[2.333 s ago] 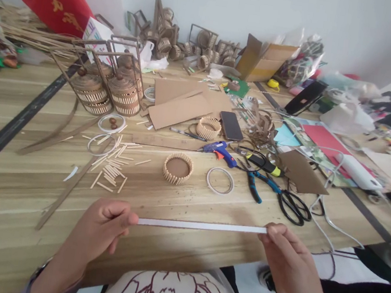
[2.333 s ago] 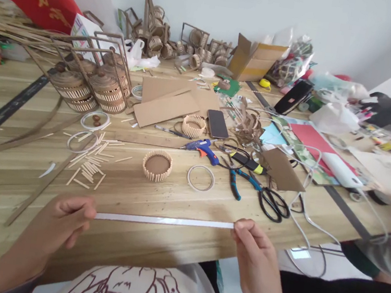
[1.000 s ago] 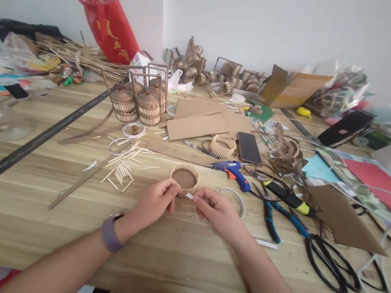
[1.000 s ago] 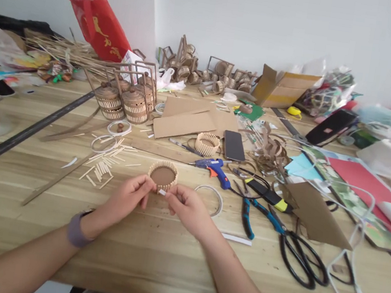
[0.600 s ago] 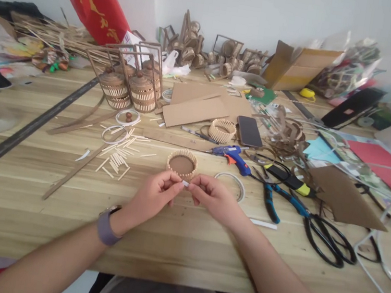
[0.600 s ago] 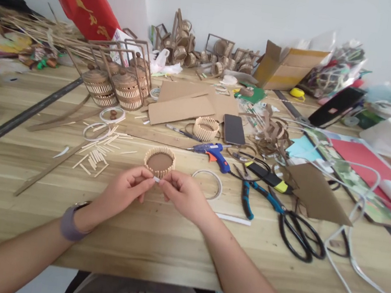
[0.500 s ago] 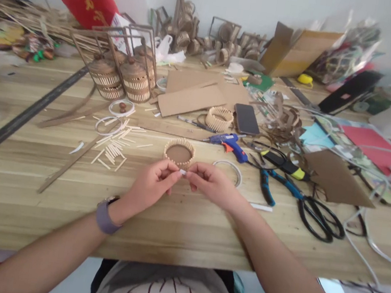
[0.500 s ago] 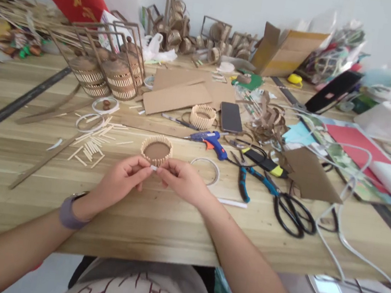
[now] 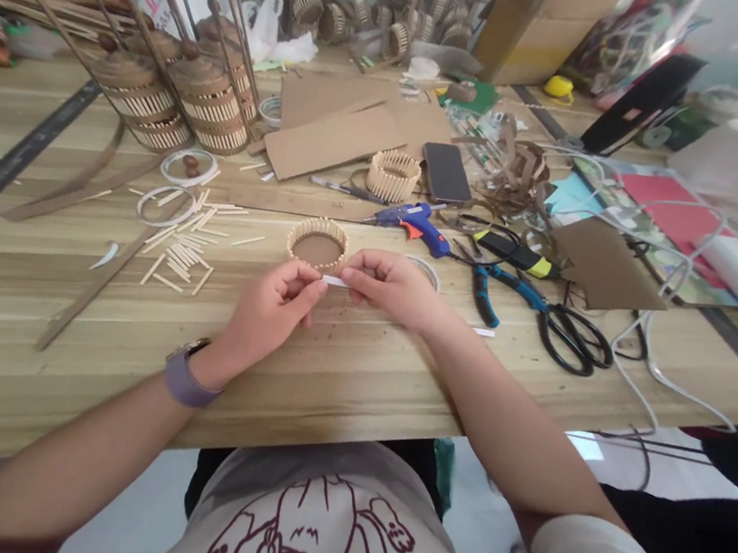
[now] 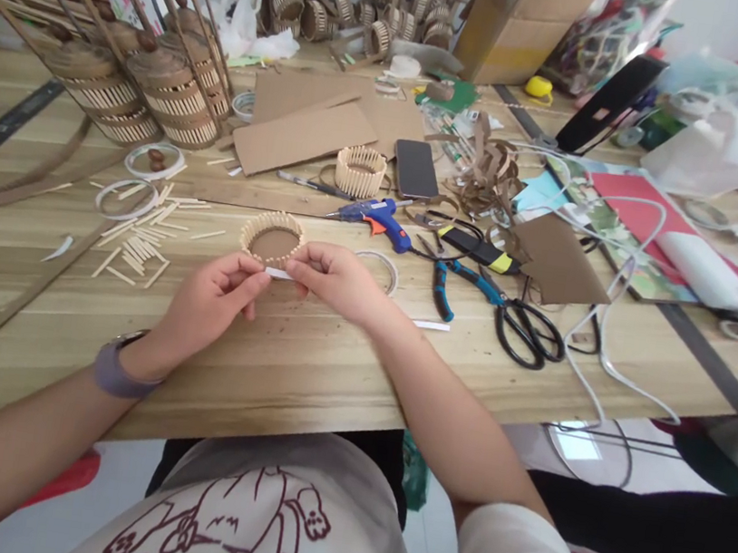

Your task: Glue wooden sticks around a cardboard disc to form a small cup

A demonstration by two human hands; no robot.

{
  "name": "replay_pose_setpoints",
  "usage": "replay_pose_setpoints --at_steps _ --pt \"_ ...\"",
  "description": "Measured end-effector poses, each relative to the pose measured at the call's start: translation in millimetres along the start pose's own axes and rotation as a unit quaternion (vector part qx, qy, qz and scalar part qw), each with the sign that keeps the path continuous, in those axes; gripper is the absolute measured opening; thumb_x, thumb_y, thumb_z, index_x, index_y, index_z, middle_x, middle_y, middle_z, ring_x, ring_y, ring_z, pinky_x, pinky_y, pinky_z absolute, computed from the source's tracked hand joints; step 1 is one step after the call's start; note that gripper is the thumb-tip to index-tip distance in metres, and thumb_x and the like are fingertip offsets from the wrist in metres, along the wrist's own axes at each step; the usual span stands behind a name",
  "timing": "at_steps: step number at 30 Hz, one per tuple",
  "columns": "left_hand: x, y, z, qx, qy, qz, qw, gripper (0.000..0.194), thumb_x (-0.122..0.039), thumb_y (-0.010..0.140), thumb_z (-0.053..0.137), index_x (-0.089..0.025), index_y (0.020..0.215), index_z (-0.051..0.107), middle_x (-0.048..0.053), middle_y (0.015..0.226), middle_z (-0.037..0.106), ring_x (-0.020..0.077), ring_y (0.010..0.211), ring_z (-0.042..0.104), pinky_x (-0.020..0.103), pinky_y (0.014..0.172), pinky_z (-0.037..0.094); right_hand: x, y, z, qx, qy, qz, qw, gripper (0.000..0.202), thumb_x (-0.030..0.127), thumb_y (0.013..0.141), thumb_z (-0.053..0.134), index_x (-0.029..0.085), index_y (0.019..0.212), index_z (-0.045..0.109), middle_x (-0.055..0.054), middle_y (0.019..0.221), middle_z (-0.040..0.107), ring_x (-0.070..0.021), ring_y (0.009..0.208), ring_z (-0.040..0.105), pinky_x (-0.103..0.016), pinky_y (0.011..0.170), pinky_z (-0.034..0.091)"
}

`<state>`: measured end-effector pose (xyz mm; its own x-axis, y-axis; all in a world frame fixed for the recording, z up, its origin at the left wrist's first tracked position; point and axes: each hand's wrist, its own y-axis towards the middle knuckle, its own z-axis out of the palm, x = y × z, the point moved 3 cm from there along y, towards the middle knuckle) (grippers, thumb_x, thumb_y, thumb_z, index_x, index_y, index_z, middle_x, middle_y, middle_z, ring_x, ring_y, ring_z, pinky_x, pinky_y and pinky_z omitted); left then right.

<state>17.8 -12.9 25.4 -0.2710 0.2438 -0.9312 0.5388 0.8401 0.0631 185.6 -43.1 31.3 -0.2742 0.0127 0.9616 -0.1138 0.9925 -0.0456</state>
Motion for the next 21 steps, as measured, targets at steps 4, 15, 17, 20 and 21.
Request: replay_pose_setpoints --at_steps 4,15,17,20,21 --pt "0.8 1.2 0.0 -0.005 -0.004 0.006 1.000 0.016 -0.035 0.087 0.054 -0.019 0.084 0.056 -0.008 0.050 0.052 0.0081 0.045 0.051 0.018 0.048 0.038 2.0 -0.1 2.1 0.017 0.027 0.005 0.999 0.025 0.043 0.082 0.057 0.019 0.076 0.056 0.007 0.056 0.052 -0.0062 0.045 0.034 -0.021 0.043 0.024" --pt "9.1 1.1 1.5 -0.009 -0.078 -0.014 0.997 0.007 -0.025 0.080 0.054 -0.019 0.078 0.055 -0.008 0.052 0.051 0.0076 0.045 0.050 0.018 0.046 0.038 0.9 -2.7 17.2 0.011 -0.036 -0.010 0.999 0.018 0.035 0.083 0.056 0.018 0.078 0.056 0.005 0.058 0.051 -0.0080 0.049 0.039 -0.021 0.045 0.028" --pt "9.4 0.7 1.1 -0.008 -0.081 -0.022 0.996 0.005 -0.022 0.077 0.053 -0.018 0.076 0.056 -0.008 0.051 0.050 0.0073 0.044 0.049 0.018 0.046 0.037 -0.9 -3.2 21.2 0.007 -0.048 -0.024 0.999 0.018 0.034 0.084 0.056 0.019 0.075 0.055 0.005 0.059 0.051 -0.0083 0.050 0.040 -0.021 0.046 0.029" --pt "8.8 -0.4 0.5 -0.002 -0.092 -0.035 0.995 0.005 -0.021 0.076 0.052 -0.018 0.076 0.056 -0.008 0.050 0.051 0.0072 0.044 0.048 0.018 0.046 0.036 -3.3 -3.5 24.4 0.000 -0.033 -0.037 0.999 0.016 0.031 0.086 0.054 0.019 0.075 0.053 0.004 0.061 0.051 -0.0087 0.053 0.042 -0.021 0.047 0.032" --pt "8.5 -0.7 0.4 0.002 -0.098 -0.037 0.994 0.006 -0.021 0.076 0.052 -0.018 0.076 0.057 -0.008 0.050 0.051 0.0072 0.044 0.048 0.018 0.046 0.036 -3.8 -3.4 24.9 0.001 -0.023 -0.037 0.999 0.016 0.031 0.086 0.054 0.019 0.074 0.053 0.004 0.062 0.051 -0.0088 0.053 0.042 -0.021 0.048 0.032"
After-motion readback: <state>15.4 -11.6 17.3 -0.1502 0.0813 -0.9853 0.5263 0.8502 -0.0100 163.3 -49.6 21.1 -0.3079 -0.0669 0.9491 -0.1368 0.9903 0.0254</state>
